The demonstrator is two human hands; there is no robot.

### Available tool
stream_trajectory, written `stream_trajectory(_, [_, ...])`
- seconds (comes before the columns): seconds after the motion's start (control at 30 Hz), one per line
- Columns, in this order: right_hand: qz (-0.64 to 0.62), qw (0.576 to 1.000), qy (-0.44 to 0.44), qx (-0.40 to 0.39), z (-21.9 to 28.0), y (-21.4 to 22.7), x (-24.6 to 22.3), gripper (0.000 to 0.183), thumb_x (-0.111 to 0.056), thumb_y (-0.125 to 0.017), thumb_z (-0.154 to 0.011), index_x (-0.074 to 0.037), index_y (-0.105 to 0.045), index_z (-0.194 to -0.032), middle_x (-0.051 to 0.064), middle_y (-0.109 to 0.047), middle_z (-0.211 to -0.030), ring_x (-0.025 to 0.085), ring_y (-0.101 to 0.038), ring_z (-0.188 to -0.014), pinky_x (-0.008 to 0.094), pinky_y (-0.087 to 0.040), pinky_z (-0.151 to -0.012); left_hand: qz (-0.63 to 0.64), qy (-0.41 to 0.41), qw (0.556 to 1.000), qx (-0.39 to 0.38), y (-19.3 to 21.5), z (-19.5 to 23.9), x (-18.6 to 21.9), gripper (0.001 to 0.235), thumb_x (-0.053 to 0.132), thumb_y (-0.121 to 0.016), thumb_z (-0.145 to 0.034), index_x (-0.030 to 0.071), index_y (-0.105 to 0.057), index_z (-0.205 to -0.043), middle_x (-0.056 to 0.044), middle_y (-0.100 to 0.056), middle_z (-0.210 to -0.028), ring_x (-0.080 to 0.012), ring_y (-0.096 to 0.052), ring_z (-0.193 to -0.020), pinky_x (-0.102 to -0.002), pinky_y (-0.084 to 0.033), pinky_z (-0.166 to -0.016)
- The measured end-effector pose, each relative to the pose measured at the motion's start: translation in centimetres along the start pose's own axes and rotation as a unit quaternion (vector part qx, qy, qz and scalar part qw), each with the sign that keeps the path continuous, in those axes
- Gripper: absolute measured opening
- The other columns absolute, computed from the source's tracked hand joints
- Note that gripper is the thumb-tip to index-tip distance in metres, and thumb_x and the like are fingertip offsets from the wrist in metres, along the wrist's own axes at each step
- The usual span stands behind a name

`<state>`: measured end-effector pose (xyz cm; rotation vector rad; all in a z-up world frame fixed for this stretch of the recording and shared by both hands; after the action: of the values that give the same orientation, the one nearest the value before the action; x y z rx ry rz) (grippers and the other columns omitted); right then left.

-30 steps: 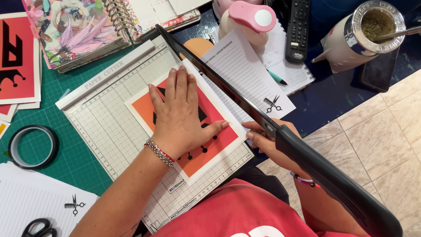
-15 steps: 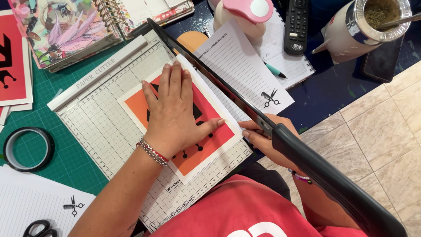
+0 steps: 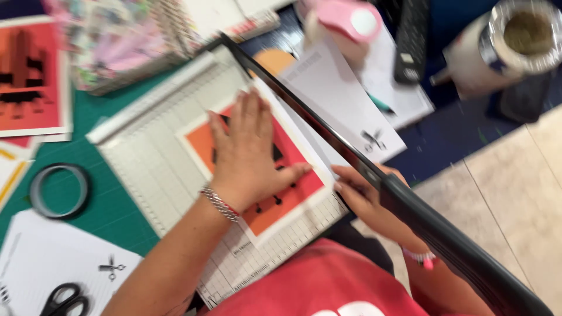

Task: Trim printed sheets using a paper cutter and fold them to prepare for assembly.

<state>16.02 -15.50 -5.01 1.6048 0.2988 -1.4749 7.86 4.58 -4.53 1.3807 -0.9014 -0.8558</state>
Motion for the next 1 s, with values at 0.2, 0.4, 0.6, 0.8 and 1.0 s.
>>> stream_trajectory(0.2, [-0.054, 0.990, 0.127, 0.008, -2.2, -3.3, 0.3, 0.041, -0.005, -0.063, -0.097, -0.002, -0.060, -0.138, 0.013, -0.063, -0.142, 0.017, -0.057, -0.135, 0.029, -0.051, -0.114, 0.006, 0.009, 1.000, 0.000, -0.4, 0.2, 0.0, 0.135, 0.103, -0.052, -0.068, 0.003, -0.029, -0.156, -0.016, -0.015, -0.169, -0.0336, -0.012, -0.155, -0.073, -0.009, -0.115])
stream_trajectory(0.4, [0.045, 0.995, -0.070, -0.058, -4.6, -4.3, -1.0, 0.050, -0.026, -0.059, -0.097, -0.021, -0.057, -0.146, -0.008, -0.063, -0.146, 0.005, -0.067, -0.119, 0.024, -0.049, -0.106, -0.010, 0.018, 0.999, 0.038, -0.1, 0.4, -0.1, 0.133, 0.104, -0.044, -0.066, 0.004, -0.034, -0.153, -0.016, -0.021, -0.167, -0.0300, -0.016, -0.154, -0.077, -0.010, -0.114])
stream_trajectory(0.6, [0.003, 0.987, -0.136, -0.080, -5.0, -4.7, 0.6, 0.052, -0.022, -0.058, -0.098, -0.023, -0.056, -0.150, -0.008, -0.066, -0.130, 0.005, -0.062, -0.112, 0.023, -0.047, -0.108, 0.007, 0.021, 1.000, 0.001, -0.5, 0.3, -0.1, 0.132, 0.104, -0.043, -0.068, 0.005, -0.030, -0.155, -0.015, -0.016, -0.168, -0.0301, -0.011, -0.155, -0.078, -0.009, -0.113])
stream_trajectory(0.8, [-0.048, 0.990, -0.102, -0.085, -5.4, -5.0, 2.0, 0.049, -0.014, -0.059, -0.098, -0.019, -0.060, -0.146, -0.003, -0.064, -0.125, 0.007, -0.061, -0.113, 0.023, -0.047, -0.110, 0.007, 0.022, 0.999, 0.026, -0.5, 0.5, -0.2, 0.132, 0.105, -0.041, -0.067, 0.005, -0.032, -0.154, -0.015, -0.018, -0.168, -0.0294, -0.013, -0.155, -0.076, -0.009, -0.114])
stream_trajectory(1.0, [-0.059, 0.991, -0.076, -0.089, -5.7, -5.2, 2.9, 0.049, -0.015, -0.061, -0.097, -0.018, -0.060, -0.146, -0.002, -0.063, -0.131, 0.008, -0.058, -0.114, 0.024, -0.045, -0.110, 0.008, 0.019, 0.999, 0.039, -0.5, 0.5, -0.1, 0.133, 0.104, -0.046, -0.066, 0.005, -0.034, -0.154, -0.015, -0.018, -0.168, -0.0294, -0.014, -0.155, -0.076, -0.010, -0.114])
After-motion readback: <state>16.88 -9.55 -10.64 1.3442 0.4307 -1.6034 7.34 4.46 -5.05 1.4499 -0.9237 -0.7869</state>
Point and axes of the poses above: each hand's wrist, its own z-axis away from the middle knuckle, its own y-axis out of the back of the hand, x = y × z, the point moved 8 cm from there along -z, towards the middle knuckle
